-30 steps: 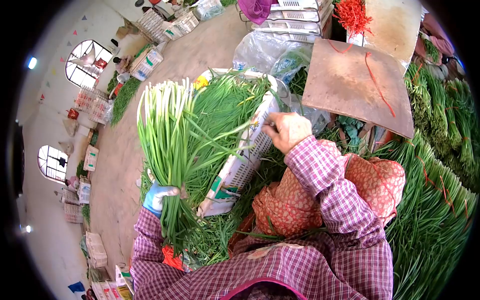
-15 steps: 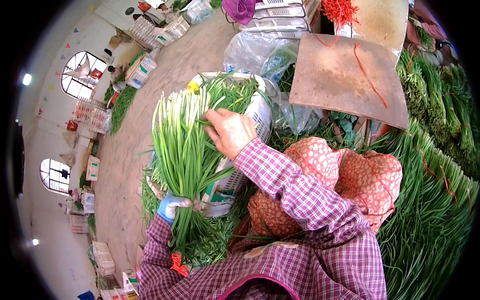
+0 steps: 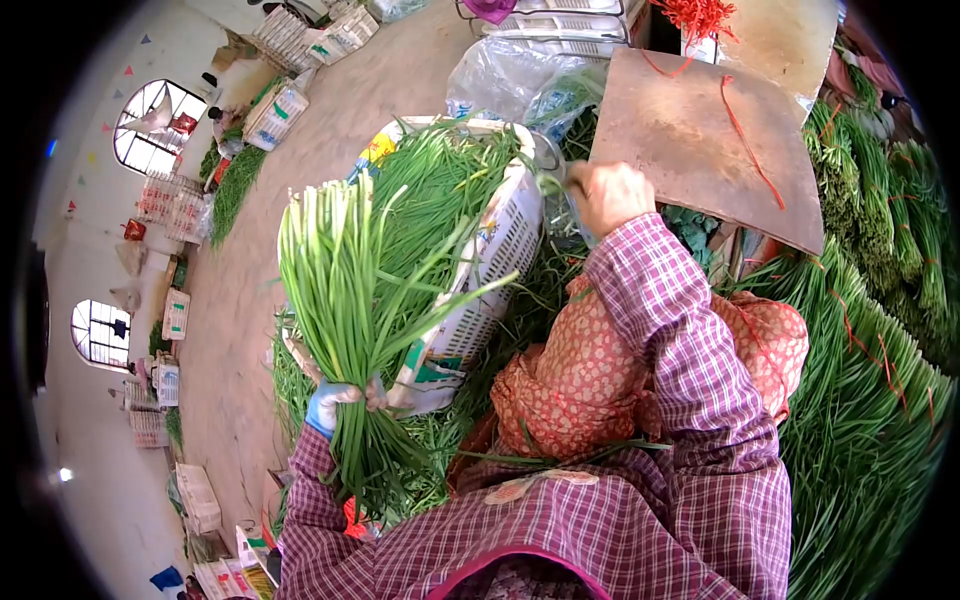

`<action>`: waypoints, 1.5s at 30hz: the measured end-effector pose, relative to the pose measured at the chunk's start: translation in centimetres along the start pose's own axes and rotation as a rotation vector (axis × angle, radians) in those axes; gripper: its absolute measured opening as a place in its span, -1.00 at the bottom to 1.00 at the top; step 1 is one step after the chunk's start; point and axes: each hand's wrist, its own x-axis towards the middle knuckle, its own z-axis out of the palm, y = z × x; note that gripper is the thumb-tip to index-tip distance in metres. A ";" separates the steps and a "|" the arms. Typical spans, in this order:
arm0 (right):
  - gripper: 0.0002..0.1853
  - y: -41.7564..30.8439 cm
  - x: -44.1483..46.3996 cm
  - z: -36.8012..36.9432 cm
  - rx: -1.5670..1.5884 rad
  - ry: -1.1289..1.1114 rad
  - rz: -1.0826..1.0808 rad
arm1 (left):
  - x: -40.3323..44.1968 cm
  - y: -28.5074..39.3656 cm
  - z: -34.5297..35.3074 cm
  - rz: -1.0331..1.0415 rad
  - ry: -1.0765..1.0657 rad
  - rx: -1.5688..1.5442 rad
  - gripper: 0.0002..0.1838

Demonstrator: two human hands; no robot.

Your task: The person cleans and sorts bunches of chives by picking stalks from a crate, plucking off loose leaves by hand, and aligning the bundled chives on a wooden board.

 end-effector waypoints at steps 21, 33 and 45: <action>0.01 -10.6 -0.6 6.0 1.639 -0.609 0.321 | 3.2 -1.2 3.7 0.148 -0.287 -0.212 -0.58; 0.00 -4.4 4.2 1.8 1.774 -0.565 0.119 | 8.7 3.2 21.9 0.031 -0.200 -0.368 -0.58; -0.05 0.5 2.7 9.5 2.149 -0.571 -0.278 | 7.9 3.2 24.1 -0.058 -0.332 -0.181 -0.51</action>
